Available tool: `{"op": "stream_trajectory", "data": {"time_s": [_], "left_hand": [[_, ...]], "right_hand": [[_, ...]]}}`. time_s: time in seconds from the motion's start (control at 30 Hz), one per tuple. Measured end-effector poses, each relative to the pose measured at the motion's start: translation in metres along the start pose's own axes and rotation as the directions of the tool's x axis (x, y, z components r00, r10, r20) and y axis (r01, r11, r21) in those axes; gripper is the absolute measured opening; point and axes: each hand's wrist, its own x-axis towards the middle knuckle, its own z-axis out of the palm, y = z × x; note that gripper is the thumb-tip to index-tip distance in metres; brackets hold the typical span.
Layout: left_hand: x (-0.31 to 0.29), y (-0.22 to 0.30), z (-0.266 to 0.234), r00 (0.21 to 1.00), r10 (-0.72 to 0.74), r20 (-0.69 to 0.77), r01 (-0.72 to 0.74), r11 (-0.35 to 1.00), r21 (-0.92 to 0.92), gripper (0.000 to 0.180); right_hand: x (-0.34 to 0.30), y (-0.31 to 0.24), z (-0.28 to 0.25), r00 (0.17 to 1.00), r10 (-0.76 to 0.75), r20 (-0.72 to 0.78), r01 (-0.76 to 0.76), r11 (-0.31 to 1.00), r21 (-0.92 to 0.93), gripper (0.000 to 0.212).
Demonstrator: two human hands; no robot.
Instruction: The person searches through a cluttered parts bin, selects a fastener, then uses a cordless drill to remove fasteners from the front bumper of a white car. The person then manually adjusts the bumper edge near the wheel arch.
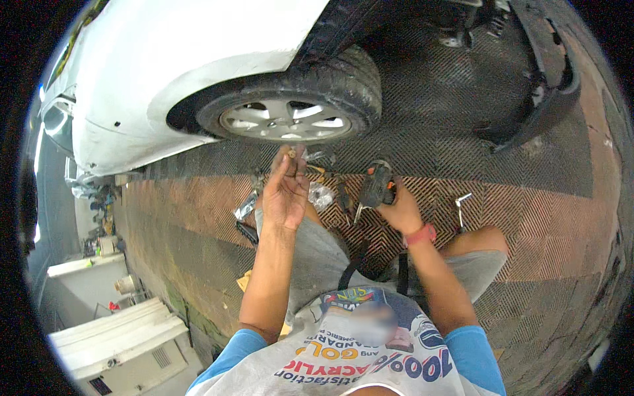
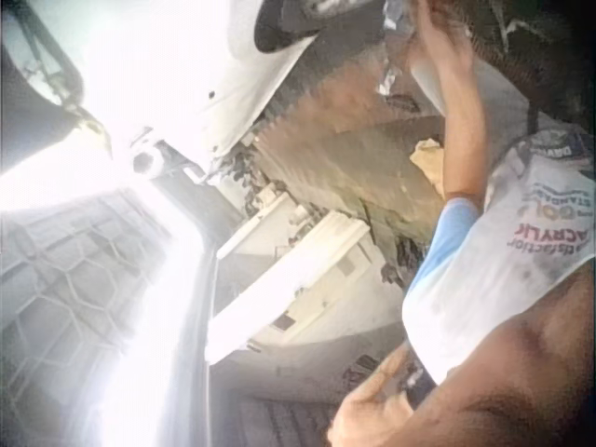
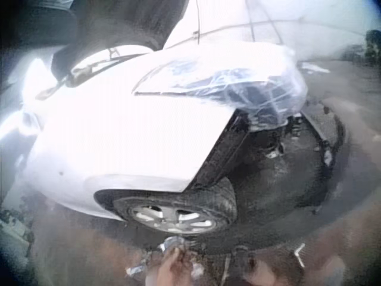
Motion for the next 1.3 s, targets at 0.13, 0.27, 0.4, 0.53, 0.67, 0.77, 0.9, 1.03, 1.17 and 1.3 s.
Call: {"op": "stream_trajectory", "data": {"time_s": [0.13, 0.27, 0.4, 0.53, 0.67, 0.77, 0.9, 1.03, 1.17, 1.3], "left_hand": [[0.014, -0.004, 0.025, 0.989, -0.002, 0.149, 0.006, 1.000, -0.028, 0.048], [0.023, -0.007, 0.041, 0.976, -0.065, 0.208, 0.075, 0.996, -0.039, 0.034], [0.018, 0.000, 0.069, 0.932, -0.095, 0.351, 0.097, 0.995, 0.012, 0.029], [0.022, 0.006, 0.076, 0.922, -0.114, 0.369, 0.095, 0.993, 0.071, 0.026], [0.022, 0.007, 0.080, 0.913, -0.151, 0.379, 0.134, 0.988, 0.071, 0.025], [0.022, 0.007, 0.077, 0.915, -0.140, 0.378, 0.126, 0.990, 0.060, 0.025], [0.022, 0.009, 0.081, 0.890, -0.194, 0.412, 0.180, 0.981, 0.072, 0.026], [0.021, 0.008, 0.089, 0.889, -0.163, 0.428, 0.116, 0.984, 0.133, 0.028], [0.017, 0.013, 0.099, 0.887, -0.161, 0.432, 0.084, 0.978, 0.191, 0.030], [0.011, 0.014, 0.114, 0.819, -0.206, 0.535, 0.085, 0.966, 0.243, 0.029]], "right_hand": [[-0.037, -0.079, -0.030, 0.921, -0.385, -0.060, 0.388, 0.920, 0.051, 0.071], [-0.063, -0.132, -0.044, 0.884, -0.440, -0.158, 0.452, 0.891, 0.050, 0.058], [-0.070, -0.153, -0.048, 0.873, -0.447, -0.193, 0.484, 0.844, 0.230, 0.051], [-0.078, -0.168, -0.057, 0.822, -0.523, -0.227, 0.562, 0.809, 0.172, 0.048], [-0.081, -0.171, -0.055, 0.744, -0.601, -0.291, 0.637, 0.770, 0.039, 0.045], [-0.086, -0.172, -0.051, 0.758, -0.586, -0.287, 0.620, 0.784, 0.037, 0.044], [-0.086, -0.169, -0.050, 0.758, -0.583, -0.292, 0.613, 0.790, 0.015, 0.046], [-0.092, -0.174, -0.054, 0.785, -0.533, -0.317, 0.557, 0.830, -0.018, 0.052], [-0.093, -0.169, -0.061, 0.749, -0.588, -0.306, 0.536, 0.809, -0.241, 0.061], [-0.094, -0.161, -0.059, 0.756, -0.548, -0.358, 0.512, 0.836, -0.198, 0.066]]}}
